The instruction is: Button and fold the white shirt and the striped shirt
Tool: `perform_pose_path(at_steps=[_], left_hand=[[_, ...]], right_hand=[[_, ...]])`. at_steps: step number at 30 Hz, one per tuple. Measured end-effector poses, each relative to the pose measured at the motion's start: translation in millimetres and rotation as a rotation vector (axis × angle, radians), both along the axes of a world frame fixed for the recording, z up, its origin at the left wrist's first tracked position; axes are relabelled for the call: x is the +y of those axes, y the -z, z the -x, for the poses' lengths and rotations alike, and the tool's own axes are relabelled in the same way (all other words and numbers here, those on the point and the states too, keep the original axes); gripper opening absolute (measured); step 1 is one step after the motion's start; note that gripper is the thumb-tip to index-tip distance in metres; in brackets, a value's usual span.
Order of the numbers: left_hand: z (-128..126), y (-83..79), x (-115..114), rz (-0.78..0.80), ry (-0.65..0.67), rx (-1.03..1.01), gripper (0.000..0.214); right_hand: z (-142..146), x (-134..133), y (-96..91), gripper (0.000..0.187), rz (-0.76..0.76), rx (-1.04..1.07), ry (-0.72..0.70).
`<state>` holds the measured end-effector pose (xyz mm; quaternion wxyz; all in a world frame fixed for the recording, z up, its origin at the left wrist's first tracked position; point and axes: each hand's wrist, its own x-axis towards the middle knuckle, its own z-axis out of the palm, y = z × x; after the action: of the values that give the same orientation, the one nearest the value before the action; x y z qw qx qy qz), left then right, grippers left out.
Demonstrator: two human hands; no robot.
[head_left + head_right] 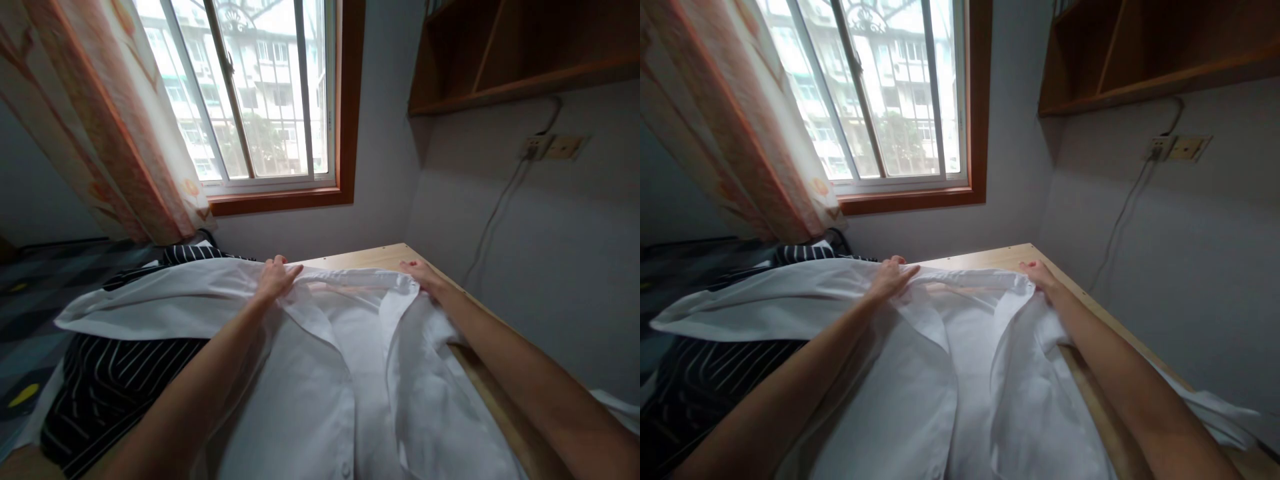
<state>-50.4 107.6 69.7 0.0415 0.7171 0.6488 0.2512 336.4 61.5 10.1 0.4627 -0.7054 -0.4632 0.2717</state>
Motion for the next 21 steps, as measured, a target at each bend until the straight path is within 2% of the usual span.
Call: perform_pose_path(at_steps=[3, 5, 7, 9, 11, 14, 16, 18, 21], left_hand=[[2.3, -3.8, -20.9, -0.231, 0.187, 0.279, 0.049], [1.8, -2.2, -30.0, -0.188, 0.306, 0.416, 0.04], [1.6, 1.0, -32.2, -0.073, 0.321, 0.488, 0.024], [3.8, 2.8, -28.5, -0.019, 0.285, 0.467, 0.012], [8.2, 0.8, -21.4, -0.035, 0.283, 0.33, 0.008], [15.0, -10.5, -10.5, -0.123, 0.34, -0.014, 0.011], [16.1, -21.0, -5.7, -0.162, 0.346, -0.149, 0.015], [13.5, -31.0, -3.2, -0.132, 0.297, -0.095, 0.018], [6.0, -41.7, -3.3, -0.083, 0.182, 0.201, 0.017]], right_hand=[[-4.6, -17.4, -4.6, 0.051, -0.11, -0.222, -0.071], [-3.5, -28.2, -7.5, 0.055, -0.155, -0.401, -0.157], [-1.2, -36.5, -9.7, 0.037, -0.064, -0.504, -0.204], [-0.6, -41.2, -12.0, 0.015, 0.067, -0.532, -0.215], [-2.6, -42.2, -15.5, 0.013, 0.1, -0.414, -0.217], [-5.4, -37.6, -25.4, 0.014, -0.007, 0.009, -0.143], [-3.1, -31.6, -34.7, 0.014, -0.026, 0.196, -0.075], [3.3, -24.7, -44.6, 0.016, -0.02, 0.21, 0.003], [14.9, -14.3, -56.5, 0.018, -0.036, 0.057, 0.084]])
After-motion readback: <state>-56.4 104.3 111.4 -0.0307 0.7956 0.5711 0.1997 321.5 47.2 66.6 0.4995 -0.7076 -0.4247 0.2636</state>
